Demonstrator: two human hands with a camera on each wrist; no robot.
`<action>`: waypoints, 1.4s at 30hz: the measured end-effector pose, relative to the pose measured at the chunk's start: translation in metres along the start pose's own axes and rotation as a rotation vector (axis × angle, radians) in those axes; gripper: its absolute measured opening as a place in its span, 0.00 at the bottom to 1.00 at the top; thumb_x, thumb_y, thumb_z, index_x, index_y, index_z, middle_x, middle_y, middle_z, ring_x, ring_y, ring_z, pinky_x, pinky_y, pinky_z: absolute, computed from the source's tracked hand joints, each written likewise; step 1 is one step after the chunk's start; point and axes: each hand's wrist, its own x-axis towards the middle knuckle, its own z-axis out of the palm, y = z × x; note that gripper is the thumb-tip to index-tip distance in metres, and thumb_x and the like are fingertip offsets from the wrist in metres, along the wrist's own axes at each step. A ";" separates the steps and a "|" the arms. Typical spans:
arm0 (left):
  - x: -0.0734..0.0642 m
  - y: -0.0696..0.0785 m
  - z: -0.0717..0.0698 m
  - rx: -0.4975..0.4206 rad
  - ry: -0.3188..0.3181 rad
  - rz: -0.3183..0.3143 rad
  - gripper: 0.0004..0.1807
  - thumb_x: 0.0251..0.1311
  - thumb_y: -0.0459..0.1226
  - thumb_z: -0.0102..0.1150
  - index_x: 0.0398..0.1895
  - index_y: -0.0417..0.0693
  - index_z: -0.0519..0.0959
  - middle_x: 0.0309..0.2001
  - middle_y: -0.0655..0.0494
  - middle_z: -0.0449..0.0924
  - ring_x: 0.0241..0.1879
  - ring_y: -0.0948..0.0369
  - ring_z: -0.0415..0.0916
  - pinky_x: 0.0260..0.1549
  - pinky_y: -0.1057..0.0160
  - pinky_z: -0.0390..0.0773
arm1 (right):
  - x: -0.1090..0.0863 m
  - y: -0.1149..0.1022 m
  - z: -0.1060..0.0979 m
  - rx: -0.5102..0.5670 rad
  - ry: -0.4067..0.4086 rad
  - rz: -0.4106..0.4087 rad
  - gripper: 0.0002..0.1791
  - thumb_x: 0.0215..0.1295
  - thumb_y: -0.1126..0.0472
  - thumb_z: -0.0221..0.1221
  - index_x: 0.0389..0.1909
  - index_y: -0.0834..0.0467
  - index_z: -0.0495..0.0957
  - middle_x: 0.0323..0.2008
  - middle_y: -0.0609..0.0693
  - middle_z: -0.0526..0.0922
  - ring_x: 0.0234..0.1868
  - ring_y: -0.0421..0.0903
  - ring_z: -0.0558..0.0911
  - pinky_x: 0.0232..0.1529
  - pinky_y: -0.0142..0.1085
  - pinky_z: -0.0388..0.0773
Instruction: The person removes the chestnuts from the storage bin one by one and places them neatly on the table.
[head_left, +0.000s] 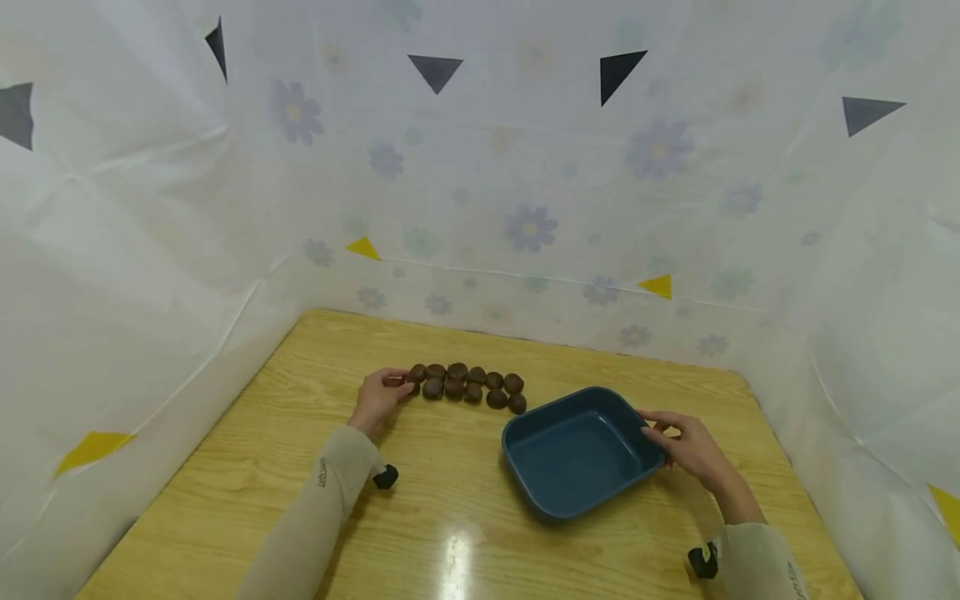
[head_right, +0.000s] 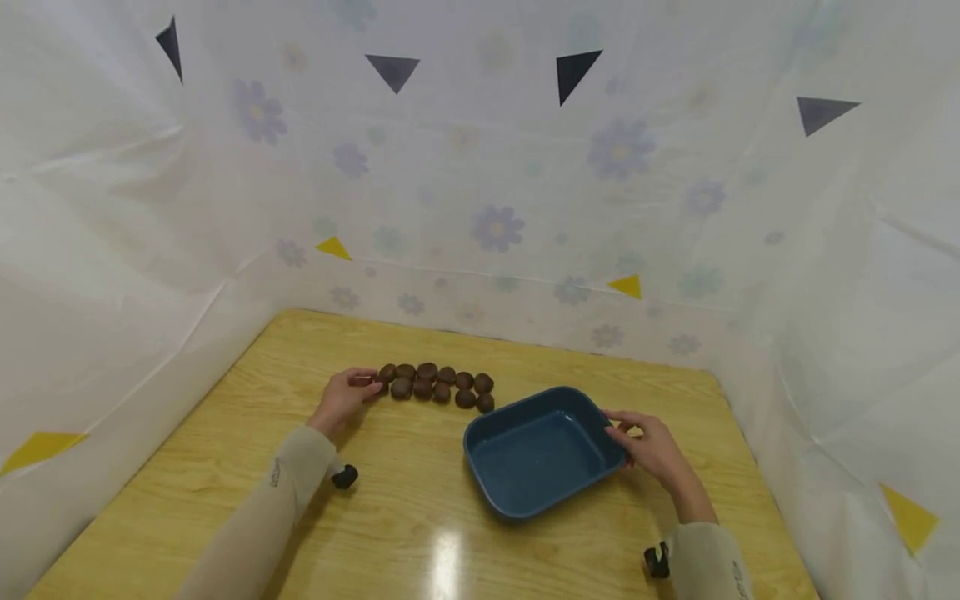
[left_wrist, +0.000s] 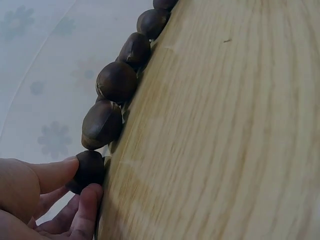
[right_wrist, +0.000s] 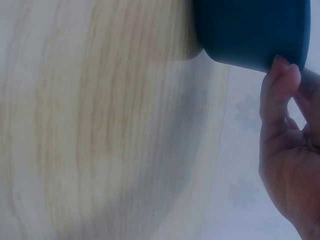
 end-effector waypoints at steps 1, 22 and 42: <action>0.000 0.000 0.000 0.013 0.004 0.004 0.19 0.72 0.34 0.63 0.63 0.37 0.79 0.60 0.36 0.78 0.61 0.44 0.76 0.59 0.51 0.80 | 0.000 -0.001 0.000 0.003 -0.001 -0.002 0.26 0.78 0.53 0.59 0.72 0.59 0.74 0.40 0.59 0.80 0.21 0.60 0.78 0.23 0.47 0.84; 0.001 0.000 -0.001 0.054 -0.083 0.013 0.20 0.75 0.35 0.59 0.66 0.37 0.77 0.64 0.36 0.77 0.64 0.43 0.75 0.62 0.49 0.80 | -0.004 0.001 -0.002 0.012 0.004 -0.004 0.26 0.78 0.55 0.59 0.72 0.60 0.73 0.42 0.61 0.79 0.20 0.57 0.78 0.23 0.45 0.83; 0.003 -0.003 -0.004 0.000 -0.110 0.021 0.20 0.75 0.31 0.57 0.67 0.33 0.74 0.62 0.32 0.77 0.58 0.44 0.81 0.54 0.56 0.86 | -0.019 0.014 -0.017 -0.039 0.064 0.009 0.27 0.79 0.55 0.58 0.72 0.62 0.72 0.42 0.61 0.80 0.21 0.52 0.78 0.24 0.42 0.83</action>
